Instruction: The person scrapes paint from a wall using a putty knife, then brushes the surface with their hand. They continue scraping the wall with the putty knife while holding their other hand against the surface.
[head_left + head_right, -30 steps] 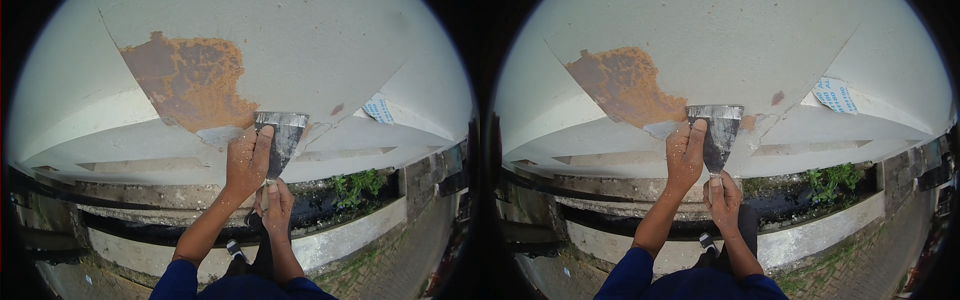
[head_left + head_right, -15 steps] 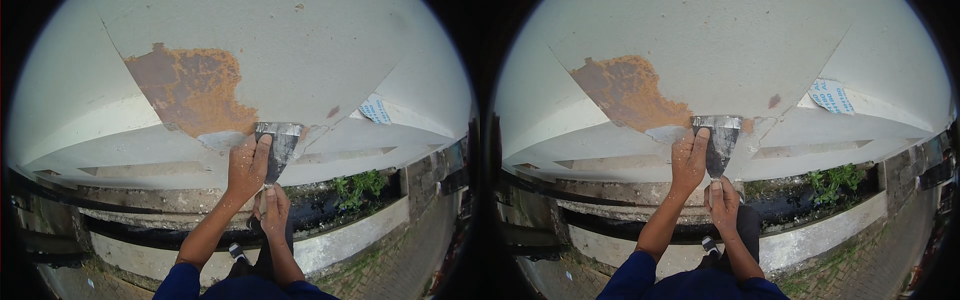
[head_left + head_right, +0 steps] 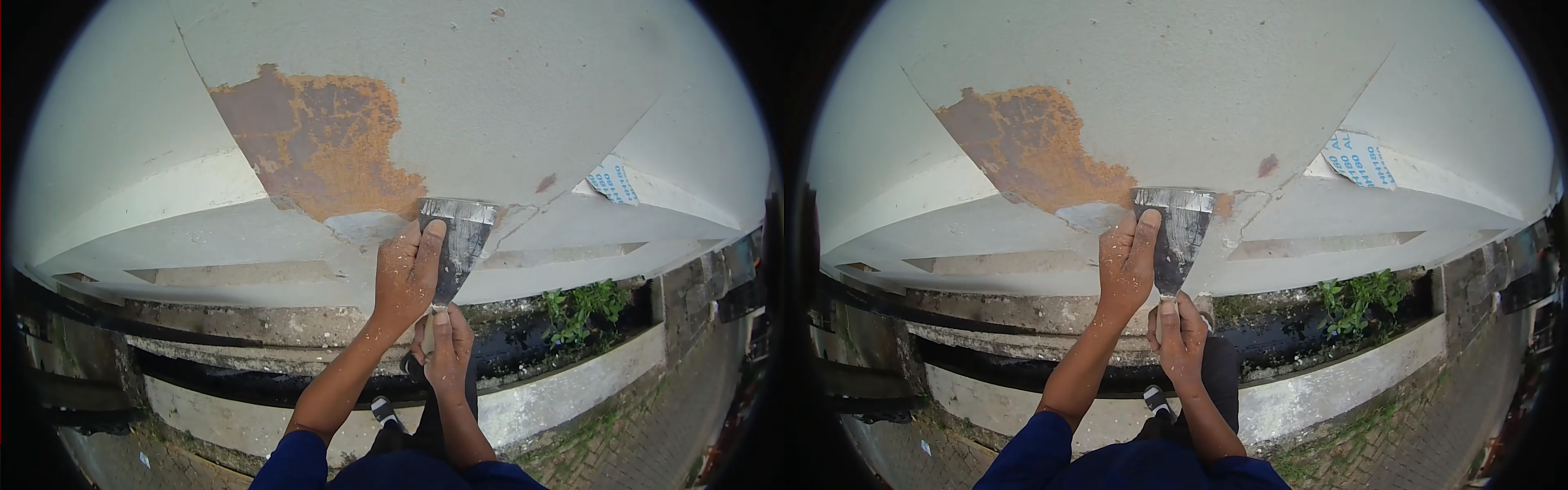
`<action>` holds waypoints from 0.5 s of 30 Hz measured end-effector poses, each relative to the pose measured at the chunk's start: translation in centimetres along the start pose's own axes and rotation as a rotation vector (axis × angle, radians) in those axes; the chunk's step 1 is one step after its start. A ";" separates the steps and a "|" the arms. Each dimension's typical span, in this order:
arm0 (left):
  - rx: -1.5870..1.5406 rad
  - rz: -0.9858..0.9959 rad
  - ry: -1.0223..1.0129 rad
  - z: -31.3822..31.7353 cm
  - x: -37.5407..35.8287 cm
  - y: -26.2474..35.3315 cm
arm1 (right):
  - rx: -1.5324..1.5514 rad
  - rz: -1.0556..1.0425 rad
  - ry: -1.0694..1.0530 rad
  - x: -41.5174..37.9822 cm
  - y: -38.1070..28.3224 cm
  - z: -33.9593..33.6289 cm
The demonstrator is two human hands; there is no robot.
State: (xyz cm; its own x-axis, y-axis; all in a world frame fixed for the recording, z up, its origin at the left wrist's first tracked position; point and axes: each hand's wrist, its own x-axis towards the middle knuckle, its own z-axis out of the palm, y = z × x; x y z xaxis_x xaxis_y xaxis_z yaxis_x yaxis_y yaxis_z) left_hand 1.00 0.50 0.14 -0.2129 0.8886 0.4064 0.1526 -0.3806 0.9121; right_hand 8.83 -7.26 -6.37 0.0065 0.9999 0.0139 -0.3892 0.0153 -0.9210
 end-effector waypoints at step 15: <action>-0.004 0.014 0.018 -0.7 0.4 1.3 | -0.041 -0.073 -0.040 0.5 -1.3 1.4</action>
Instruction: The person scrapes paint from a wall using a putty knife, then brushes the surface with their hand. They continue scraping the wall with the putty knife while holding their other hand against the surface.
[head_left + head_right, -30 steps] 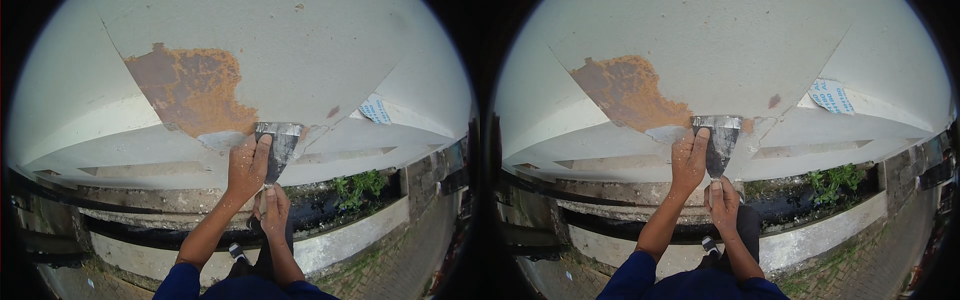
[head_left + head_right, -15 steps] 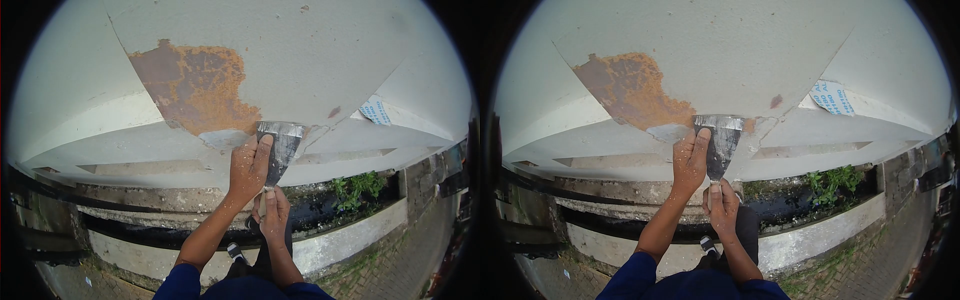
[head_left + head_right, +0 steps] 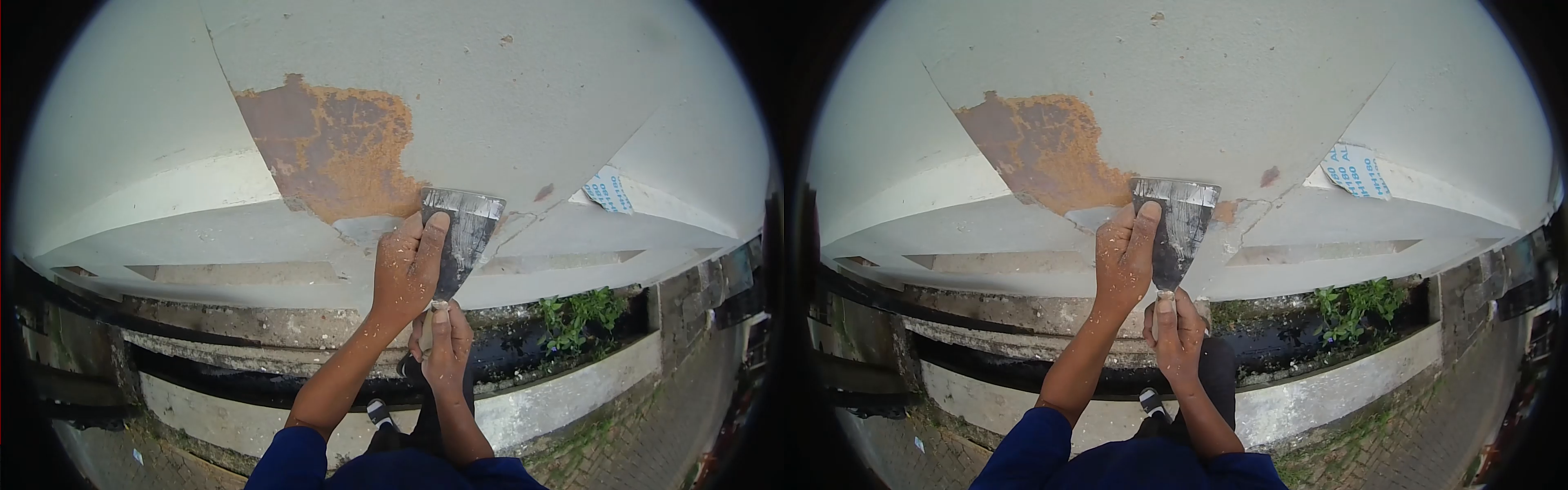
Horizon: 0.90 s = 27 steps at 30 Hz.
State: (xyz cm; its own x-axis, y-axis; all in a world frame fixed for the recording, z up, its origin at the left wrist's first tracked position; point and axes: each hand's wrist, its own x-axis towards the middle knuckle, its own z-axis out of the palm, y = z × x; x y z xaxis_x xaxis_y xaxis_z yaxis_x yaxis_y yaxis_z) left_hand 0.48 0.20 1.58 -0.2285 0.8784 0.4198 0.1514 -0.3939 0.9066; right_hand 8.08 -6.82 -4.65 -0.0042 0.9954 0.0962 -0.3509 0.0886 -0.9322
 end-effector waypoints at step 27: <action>-0.017 -0.035 -0.018 -0.6 0.5 0.6 | 0.035 0.081 0.000 -0.4 -0.8 0.4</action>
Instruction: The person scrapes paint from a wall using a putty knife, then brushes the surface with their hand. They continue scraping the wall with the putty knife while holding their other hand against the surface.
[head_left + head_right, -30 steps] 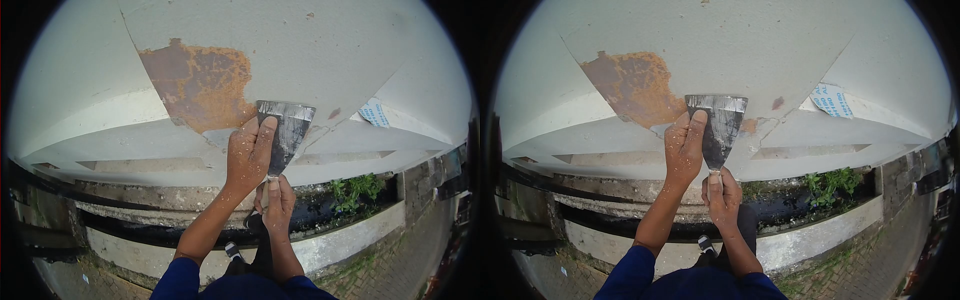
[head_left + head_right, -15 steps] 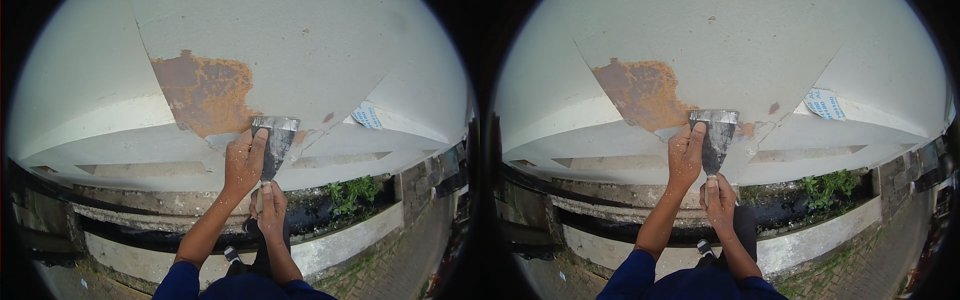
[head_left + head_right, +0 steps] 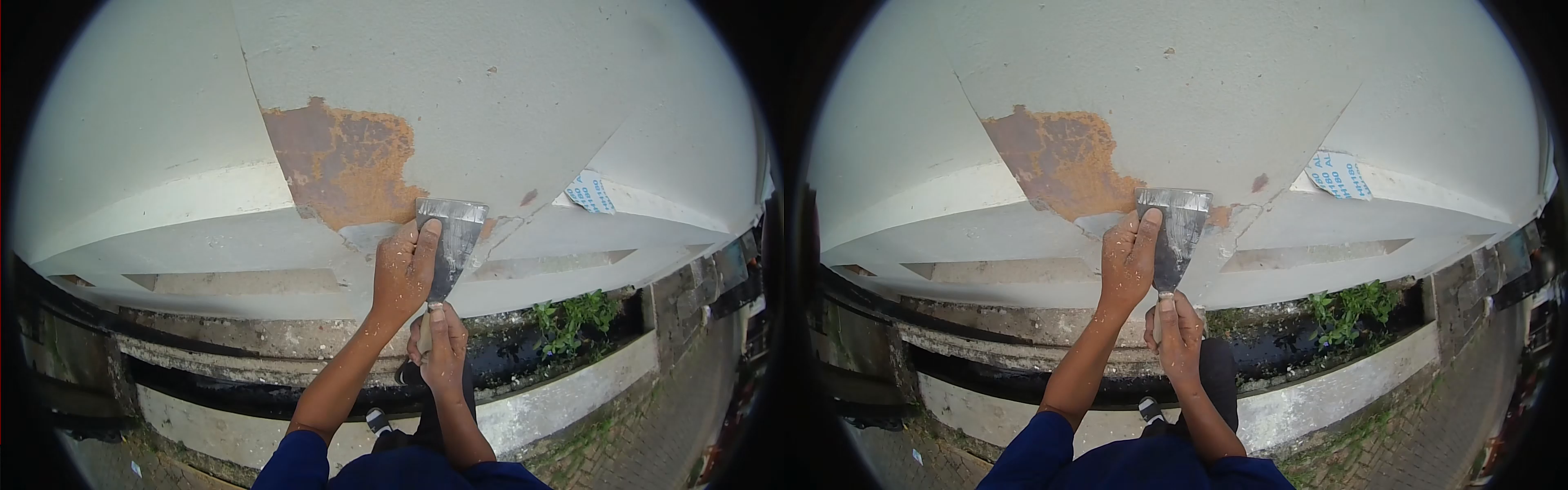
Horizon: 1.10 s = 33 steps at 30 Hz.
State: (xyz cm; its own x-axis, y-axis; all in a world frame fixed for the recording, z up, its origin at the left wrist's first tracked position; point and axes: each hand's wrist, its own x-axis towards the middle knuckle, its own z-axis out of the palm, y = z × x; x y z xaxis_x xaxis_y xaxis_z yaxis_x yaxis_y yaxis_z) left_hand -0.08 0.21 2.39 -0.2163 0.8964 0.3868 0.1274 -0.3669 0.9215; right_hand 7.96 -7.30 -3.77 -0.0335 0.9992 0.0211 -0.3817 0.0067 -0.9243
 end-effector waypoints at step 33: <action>0.048 0.010 0.039 -1.1 -0.2 0.2 | 0.040 0.023 0.012 -1.0 0.1 1.6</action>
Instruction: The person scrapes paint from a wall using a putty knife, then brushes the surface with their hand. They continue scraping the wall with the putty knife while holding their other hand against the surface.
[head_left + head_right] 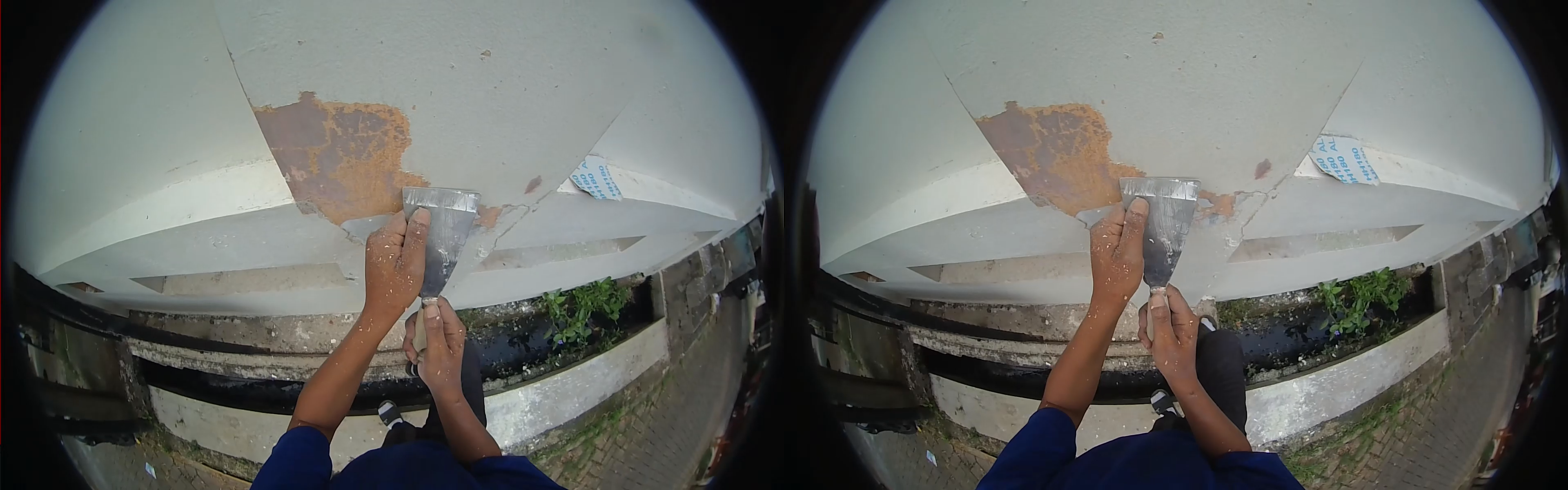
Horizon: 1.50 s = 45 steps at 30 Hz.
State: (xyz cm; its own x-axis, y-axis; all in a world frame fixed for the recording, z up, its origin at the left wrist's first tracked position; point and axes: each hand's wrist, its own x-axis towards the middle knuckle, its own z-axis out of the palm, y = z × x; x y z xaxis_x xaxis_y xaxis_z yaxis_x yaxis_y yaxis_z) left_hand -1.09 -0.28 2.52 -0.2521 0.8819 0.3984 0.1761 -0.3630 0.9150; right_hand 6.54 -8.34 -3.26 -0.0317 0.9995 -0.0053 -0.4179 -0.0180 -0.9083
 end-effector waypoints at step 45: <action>-0.020 0.117 0.053 0.0 1.2 1.3 | -0.073 -0.021 -0.034 0.9 -2.4 0.8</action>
State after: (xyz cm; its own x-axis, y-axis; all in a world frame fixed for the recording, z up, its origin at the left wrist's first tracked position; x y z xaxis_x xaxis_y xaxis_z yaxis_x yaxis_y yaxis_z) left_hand -1.13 0.32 4.19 -0.2806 0.8166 0.5045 0.1878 -0.4687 0.8632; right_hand 6.82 -7.40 -0.77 -0.0553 0.9981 0.0269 -0.3513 0.0058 -0.9362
